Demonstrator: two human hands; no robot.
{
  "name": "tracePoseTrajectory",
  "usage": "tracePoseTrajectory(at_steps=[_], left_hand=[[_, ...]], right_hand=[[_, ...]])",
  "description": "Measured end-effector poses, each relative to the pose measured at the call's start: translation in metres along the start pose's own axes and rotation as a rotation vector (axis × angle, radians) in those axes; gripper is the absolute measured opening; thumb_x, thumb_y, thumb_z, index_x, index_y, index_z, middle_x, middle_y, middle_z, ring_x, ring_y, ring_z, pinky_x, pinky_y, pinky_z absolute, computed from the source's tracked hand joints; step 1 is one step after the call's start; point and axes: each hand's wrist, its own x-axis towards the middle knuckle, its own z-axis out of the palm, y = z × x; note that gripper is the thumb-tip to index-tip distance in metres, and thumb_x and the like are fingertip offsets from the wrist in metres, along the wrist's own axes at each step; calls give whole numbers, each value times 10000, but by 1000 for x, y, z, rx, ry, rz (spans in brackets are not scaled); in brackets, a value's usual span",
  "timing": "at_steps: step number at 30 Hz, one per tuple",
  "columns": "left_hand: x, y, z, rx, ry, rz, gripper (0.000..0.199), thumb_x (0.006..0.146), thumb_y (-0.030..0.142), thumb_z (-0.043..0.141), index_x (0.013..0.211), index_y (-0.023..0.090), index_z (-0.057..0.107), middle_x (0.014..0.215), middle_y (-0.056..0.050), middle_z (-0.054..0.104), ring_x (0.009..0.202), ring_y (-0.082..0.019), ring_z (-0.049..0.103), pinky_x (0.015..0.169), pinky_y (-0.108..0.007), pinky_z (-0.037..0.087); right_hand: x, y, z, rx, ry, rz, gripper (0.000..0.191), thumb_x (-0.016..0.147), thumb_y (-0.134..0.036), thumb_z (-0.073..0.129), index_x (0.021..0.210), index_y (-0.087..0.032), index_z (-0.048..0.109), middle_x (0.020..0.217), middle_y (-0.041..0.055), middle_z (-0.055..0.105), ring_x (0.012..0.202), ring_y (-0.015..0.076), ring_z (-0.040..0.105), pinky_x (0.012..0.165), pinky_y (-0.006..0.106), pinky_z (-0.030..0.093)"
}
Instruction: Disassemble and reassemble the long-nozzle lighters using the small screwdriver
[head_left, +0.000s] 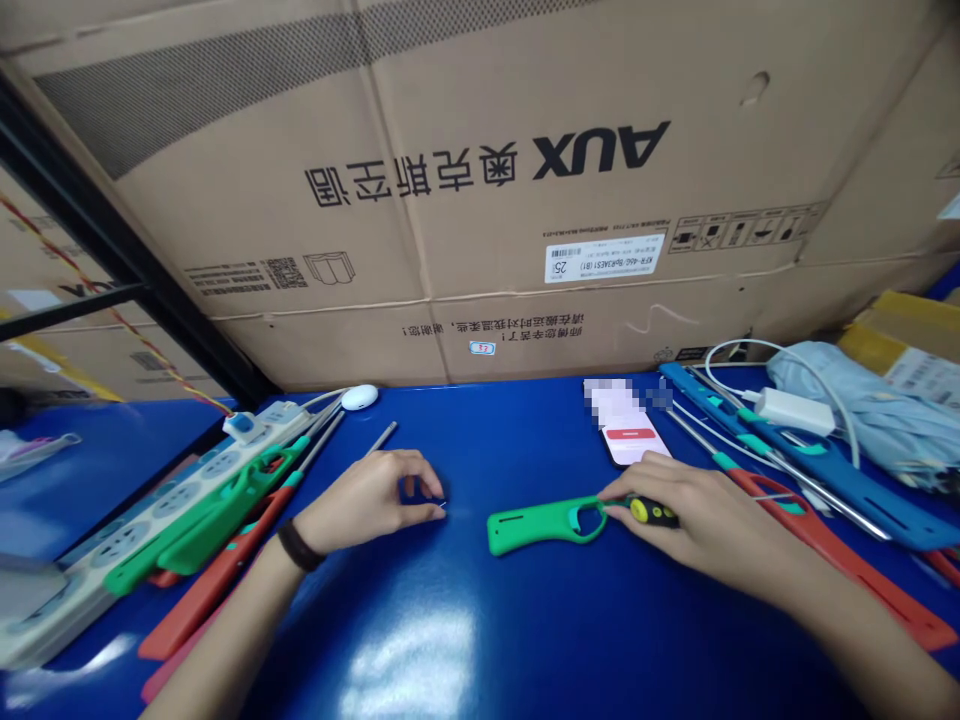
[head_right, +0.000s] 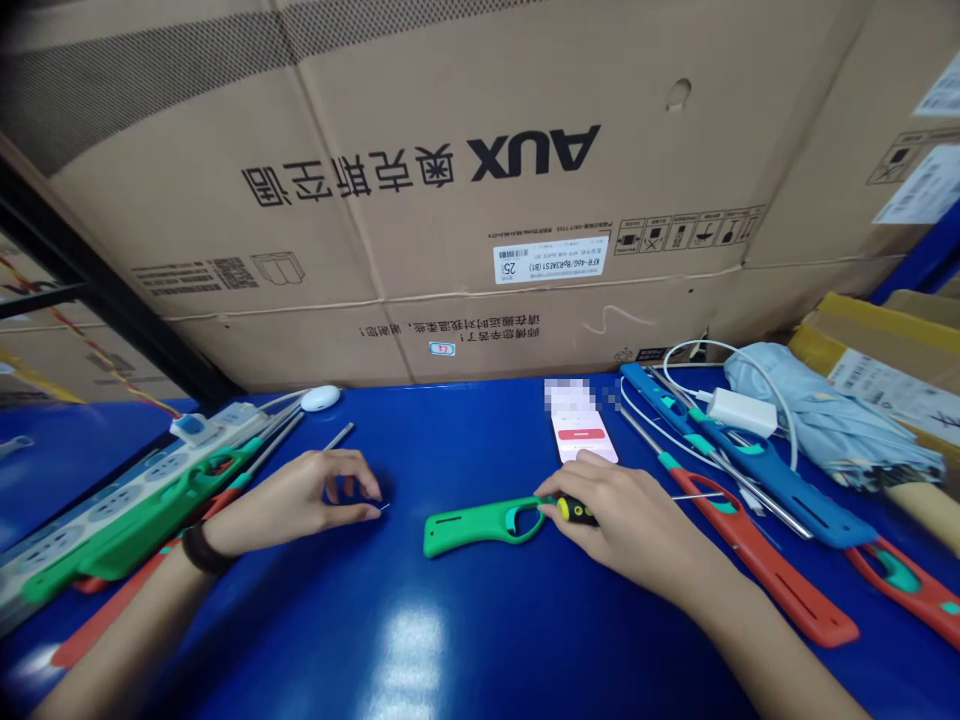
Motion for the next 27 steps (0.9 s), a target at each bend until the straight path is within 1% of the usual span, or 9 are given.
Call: tracePoseTrajectory(at_steps=[3,7,9,11,14,17,19,21,27], left_hand=[[2,2,7,-29,-32,-10,227,765,403,652,830,187,677,824,-14,660,676,-133,587,619,-212,417],[6,3,15,-113,-91,-33,243,823,383,583,775,158,659,699,-14,635,595,-120,565,561,-197,397],[7,5,16,-125,-69,-19,241,829,375,577,773,153,652,707,-18,635,604,-119,563,573,-199,404],[8,8,18,-157,-21,11,237,838,370,572,780,150,642,743,-24,644,632,-122,570,607,-210,420],[9,17,24,-323,22,28,230,844,358,573,802,139,629,757,-32,660,677,-134,595,654,-229,453],[11,25,31,-492,-7,15,227,828,333,595,845,118,667,807,-63,688,724,-150,618,682,-245,478],[11,29,35,-540,-53,17,235,823,316,598,874,109,699,846,-82,697,731,-154,621,688,-251,486],[10,31,37,-565,-69,19,235,818,303,599,874,106,715,856,-89,697,724,-152,618,689,-250,488],[10,36,40,-705,-22,-65,200,754,298,681,770,100,707,687,-44,677,592,-111,567,578,-201,446]], right_hand=[[0,-3,1,62,-28,-25,151,879,-264,516,915,-255,662,886,23,681,805,172,637,702,277,502],[1,-4,3,91,-40,-43,160,895,-260,501,902,-254,661,861,18,676,780,168,625,691,275,486],[1,-5,3,92,-38,-47,159,898,-258,502,911,-254,660,860,15,677,796,170,622,700,276,479],[0,-7,3,98,-34,-55,161,901,-259,502,922,-252,661,858,15,678,800,170,620,708,277,474],[-1,-10,3,105,-28,-76,172,905,-259,496,941,-242,663,858,21,679,784,165,618,702,272,469],[-1,-11,3,100,-29,-81,171,905,-252,497,939,-236,663,854,23,680,782,165,619,694,269,464],[0,-11,3,94,-33,-77,164,903,-245,501,927,-235,663,847,20,681,780,165,620,679,266,460],[0,-11,4,93,-39,-78,162,901,-237,503,920,-233,663,843,17,681,773,162,620,660,261,454],[1,-12,4,99,-35,-87,163,894,-230,508,921,-240,668,823,5,672,742,150,619,627,253,445]])
